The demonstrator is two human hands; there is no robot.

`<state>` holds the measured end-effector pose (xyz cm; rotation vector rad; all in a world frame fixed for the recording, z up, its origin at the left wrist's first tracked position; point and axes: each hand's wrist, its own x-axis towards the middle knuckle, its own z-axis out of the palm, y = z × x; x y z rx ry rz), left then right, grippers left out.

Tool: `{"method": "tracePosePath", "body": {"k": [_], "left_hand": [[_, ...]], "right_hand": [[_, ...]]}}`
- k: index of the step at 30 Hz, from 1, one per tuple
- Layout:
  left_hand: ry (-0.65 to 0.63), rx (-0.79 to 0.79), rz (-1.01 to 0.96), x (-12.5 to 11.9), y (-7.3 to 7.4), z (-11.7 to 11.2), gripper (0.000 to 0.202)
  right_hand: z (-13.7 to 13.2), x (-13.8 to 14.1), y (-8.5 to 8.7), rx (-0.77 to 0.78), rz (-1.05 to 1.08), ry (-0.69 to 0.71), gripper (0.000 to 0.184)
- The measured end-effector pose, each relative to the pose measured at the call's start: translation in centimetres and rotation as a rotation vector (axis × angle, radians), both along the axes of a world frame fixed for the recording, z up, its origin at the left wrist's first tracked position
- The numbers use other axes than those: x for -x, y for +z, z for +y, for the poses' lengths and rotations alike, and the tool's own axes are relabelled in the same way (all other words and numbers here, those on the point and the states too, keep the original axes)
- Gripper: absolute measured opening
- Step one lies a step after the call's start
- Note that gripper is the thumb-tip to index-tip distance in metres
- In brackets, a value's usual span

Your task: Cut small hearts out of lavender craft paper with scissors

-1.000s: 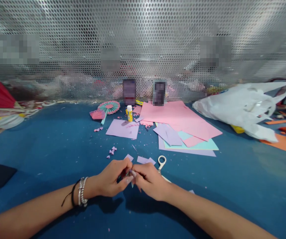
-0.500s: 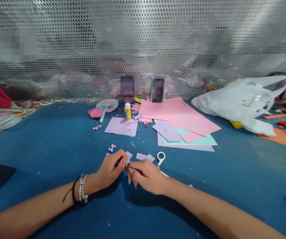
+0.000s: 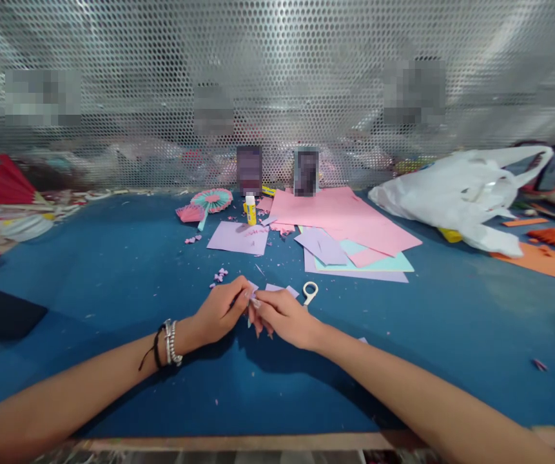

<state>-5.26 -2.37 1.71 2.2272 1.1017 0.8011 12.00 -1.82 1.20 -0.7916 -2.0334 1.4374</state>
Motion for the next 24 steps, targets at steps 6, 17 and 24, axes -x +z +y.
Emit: {"method": "tracePosePath", "body": {"k": [6, 17, 24], "left_hand": [[0.055, -0.012, 0.032, -0.30, 0.00, 0.05, 0.026], [0.194, -0.186, 0.049, 0.04, 0.11, -0.55, 0.031], [0.001, -0.103, 0.050, -0.07, 0.07, -0.75, 0.034]], "right_hand": [[-0.16, -0.06, 0.39, -0.069, -0.004, -0.020, 0.036], [0.02, 0.15, -0.11, -0.183, -0.070, -0.125, 0.033], [-0.10, 0.02, 0.03, -0.325, -0.118, -0.079, 0.027]]}}
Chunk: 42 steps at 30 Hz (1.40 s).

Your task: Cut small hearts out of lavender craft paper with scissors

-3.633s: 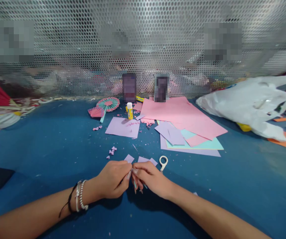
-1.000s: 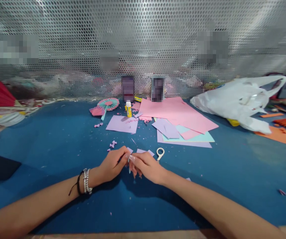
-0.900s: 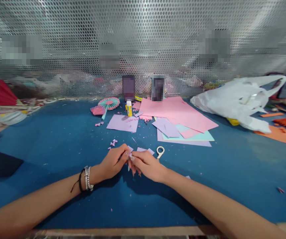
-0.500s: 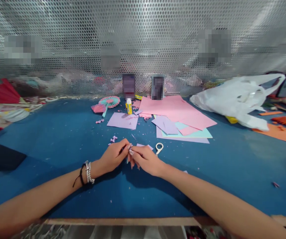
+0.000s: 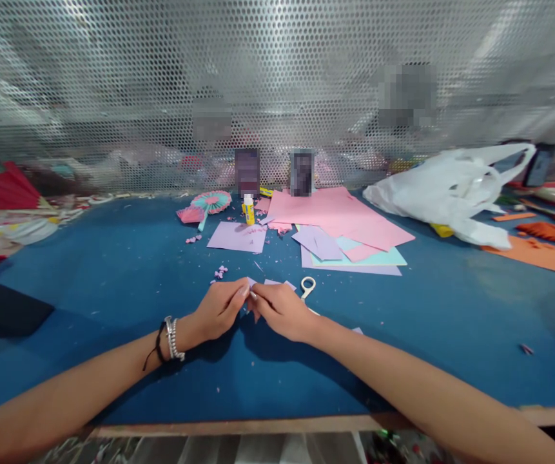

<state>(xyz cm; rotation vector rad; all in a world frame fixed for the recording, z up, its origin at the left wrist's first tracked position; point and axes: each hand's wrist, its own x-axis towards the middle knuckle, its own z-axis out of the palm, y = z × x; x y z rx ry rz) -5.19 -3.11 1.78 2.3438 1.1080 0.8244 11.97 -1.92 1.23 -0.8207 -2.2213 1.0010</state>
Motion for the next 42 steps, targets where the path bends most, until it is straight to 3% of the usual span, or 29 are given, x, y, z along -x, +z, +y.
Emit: {"method": "tracePosePath", "body": {"k": [6, 16, 24, 34, 42], "left_hand": [[-0.007, 0.048, -0.029, 0.26, 0.01, 0.25, 0.039], [0.066, -0.037, -0.082, 0.75, -0.22, -0.11, 0.031], [-0.060, 0.091, -0.100, 0.27, -0.27, 0.20, 0.036], [-0.099, 0.254, -0.156, 0.26, -0.20, 0.30, 0.038], [-0.096, 0.329, -0.234, 0.01, -0.47, 0.07, 0.037]], "right_hand": [[-0.15, -0.15, -0.15, -0.061, -0.026, 0.037, 0.026], [-0.20, -0.03, -0.42, -0.092, -0.052, 0.008, 0.027], [-0.03, 0.06, -0.87, -0.096, -0.056, -0.012, 0.027], [-0.17, -0.09, -0.39, 0.021, 0.025, 0.072, 0.025], [0.31, -0.07, -0.94, 0.209, 0.159, 0.108, 0.047]]}}
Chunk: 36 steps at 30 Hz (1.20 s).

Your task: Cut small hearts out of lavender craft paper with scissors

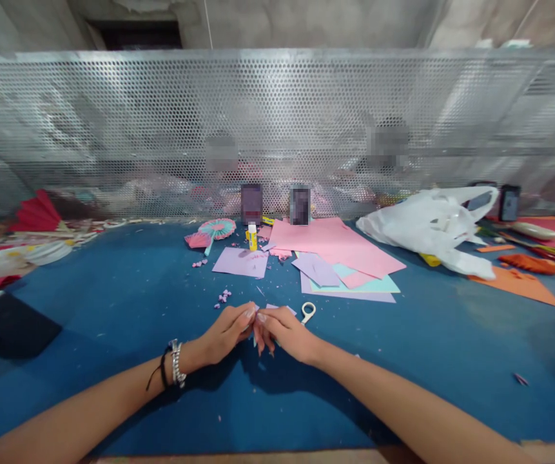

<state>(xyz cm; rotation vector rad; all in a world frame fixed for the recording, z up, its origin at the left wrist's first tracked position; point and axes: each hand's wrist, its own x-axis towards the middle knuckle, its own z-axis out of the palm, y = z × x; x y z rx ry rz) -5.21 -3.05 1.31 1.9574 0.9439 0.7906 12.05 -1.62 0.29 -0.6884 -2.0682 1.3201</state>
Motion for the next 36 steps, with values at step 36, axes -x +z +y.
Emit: {"method": "tracePosePath", "body": {"k": [36], "left_hand": [[0.008, 0.021, -0.016, 0.01, 0.02, -0.28, 0.037]], "right_hand": [[0.45, 0.00, -0.48, 0.162, 0.094, 0.046, 0.046]]}}
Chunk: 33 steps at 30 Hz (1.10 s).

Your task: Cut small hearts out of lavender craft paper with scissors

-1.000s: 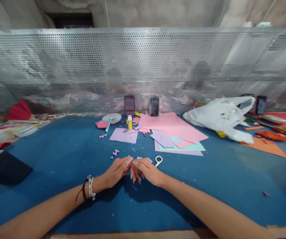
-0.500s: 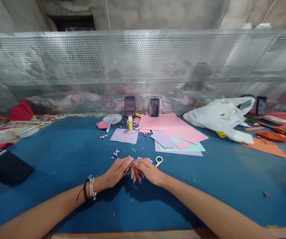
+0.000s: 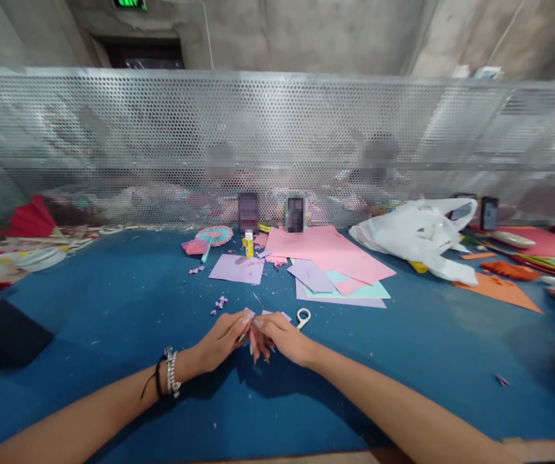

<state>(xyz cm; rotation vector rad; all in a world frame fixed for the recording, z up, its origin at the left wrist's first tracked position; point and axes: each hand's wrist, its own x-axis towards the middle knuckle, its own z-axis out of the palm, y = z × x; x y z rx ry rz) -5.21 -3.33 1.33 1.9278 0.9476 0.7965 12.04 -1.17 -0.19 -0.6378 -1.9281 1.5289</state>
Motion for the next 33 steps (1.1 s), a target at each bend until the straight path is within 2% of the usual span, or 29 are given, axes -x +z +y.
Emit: {"method": "tracePosePath", "body": {"k": [17, 33], "left_hand": [[0.006, 0.022, 0.021, -0.06, 0.07, -0.05, 0.038], [0.001, -0.050, 0.067, -0.01, -0.05, 0.03, 0.039]], "right_hand": [[0.08, -0.10, -0.12, 0.035, -0.005, 0.017, 0.047], [0.06, -0.08, 0.29, 0.046, -0.015, 0.055, 0.033]]}}
